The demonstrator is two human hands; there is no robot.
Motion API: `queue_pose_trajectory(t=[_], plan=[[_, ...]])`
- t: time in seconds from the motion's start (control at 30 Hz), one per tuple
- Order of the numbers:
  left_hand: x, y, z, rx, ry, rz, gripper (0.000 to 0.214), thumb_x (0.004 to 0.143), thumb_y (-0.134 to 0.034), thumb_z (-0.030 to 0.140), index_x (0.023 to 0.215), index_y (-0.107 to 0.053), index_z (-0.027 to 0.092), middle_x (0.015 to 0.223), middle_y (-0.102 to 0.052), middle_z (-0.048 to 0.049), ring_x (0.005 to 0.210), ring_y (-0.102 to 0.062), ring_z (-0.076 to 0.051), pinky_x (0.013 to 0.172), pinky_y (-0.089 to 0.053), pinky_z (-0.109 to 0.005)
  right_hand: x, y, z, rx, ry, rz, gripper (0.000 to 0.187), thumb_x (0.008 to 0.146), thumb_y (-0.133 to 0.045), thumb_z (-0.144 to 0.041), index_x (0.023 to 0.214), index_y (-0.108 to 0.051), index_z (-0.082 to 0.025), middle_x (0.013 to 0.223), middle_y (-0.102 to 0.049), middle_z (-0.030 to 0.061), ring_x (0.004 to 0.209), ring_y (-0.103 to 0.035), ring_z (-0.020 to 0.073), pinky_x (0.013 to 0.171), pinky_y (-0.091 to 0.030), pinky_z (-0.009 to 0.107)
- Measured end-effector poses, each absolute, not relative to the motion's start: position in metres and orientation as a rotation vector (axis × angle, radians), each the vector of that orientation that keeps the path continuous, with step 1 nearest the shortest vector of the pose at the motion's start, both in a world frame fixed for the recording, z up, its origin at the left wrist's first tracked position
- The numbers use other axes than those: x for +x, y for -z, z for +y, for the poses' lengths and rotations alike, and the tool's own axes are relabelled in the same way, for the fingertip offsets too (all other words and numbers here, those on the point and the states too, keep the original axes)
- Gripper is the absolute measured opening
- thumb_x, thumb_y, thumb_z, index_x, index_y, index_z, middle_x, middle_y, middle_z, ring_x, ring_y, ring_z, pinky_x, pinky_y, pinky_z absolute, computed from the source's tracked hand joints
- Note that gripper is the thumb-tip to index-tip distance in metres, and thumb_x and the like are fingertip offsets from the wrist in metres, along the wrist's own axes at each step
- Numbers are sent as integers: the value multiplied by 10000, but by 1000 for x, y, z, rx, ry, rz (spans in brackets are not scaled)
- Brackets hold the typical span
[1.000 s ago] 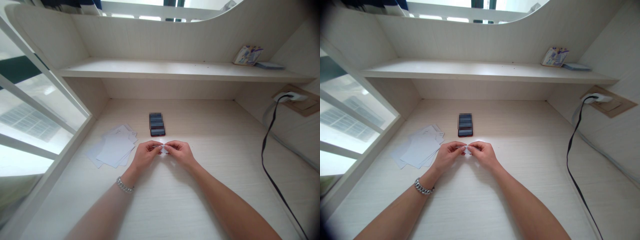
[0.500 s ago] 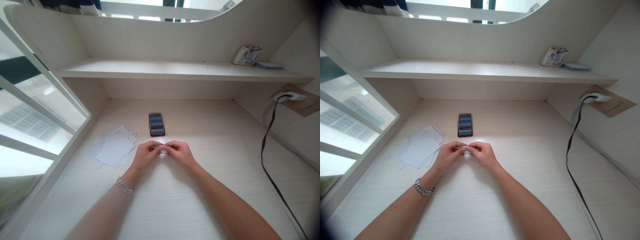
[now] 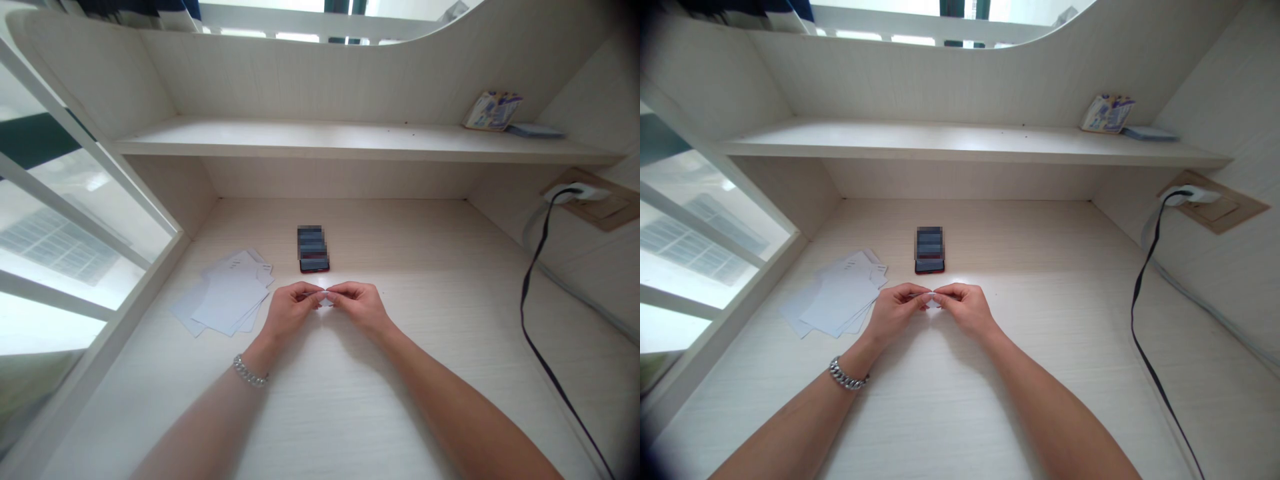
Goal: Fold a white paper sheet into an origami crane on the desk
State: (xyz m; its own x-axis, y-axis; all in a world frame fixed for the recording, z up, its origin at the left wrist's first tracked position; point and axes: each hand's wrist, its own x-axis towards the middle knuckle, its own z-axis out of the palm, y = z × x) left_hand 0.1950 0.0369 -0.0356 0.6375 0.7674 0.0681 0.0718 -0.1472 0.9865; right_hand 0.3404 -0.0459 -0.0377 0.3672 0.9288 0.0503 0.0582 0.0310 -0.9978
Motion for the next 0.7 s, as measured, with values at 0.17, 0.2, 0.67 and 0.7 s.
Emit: queue_pose_trajectory(t=[0.17,0.2,0.67,0.7], plan=[[194,36,38,1619,-698,716,268,707,-653,384,797,-687,134,739,-695,-74,637,-628,-157,594,-513,-252,341,36,-47,-1373,-871,-1020,237,670,-694,-378,782,-716,-170,752,-705,60,683,-632,178,632,-495,292],[194,37,38,1617,-698,717,264,706,-654,383,788,-686,134,730,-694,-72,631,-626,-156,588,-511,-250,341,36,-47,-1374,-869,-1030,231,678,-688,-375,785,-716,-173,753,-704,59,683,-630,176,632,-493,290],[194,40,39,1655,-685,694,265,715,-641,379,839,-677,148,828,-697,-82,709,-640,-174,648,-519,-267,339,37,-48,-1428,-818,-1064,247,718,-649,-394,810,-710,-172,781,-697,70,721,-628,190,651,-485,289],[194,40,39,1655,-684,695,265,714,-641,381,838,-677,149,824,-696,-81,703,-638,-173,643,-518,-266,339,36,-48,-1430,-814,-1071,245,721,-646,-393,810,-711,-175,781,-697,68,723,-628,189,651,-485,288]])
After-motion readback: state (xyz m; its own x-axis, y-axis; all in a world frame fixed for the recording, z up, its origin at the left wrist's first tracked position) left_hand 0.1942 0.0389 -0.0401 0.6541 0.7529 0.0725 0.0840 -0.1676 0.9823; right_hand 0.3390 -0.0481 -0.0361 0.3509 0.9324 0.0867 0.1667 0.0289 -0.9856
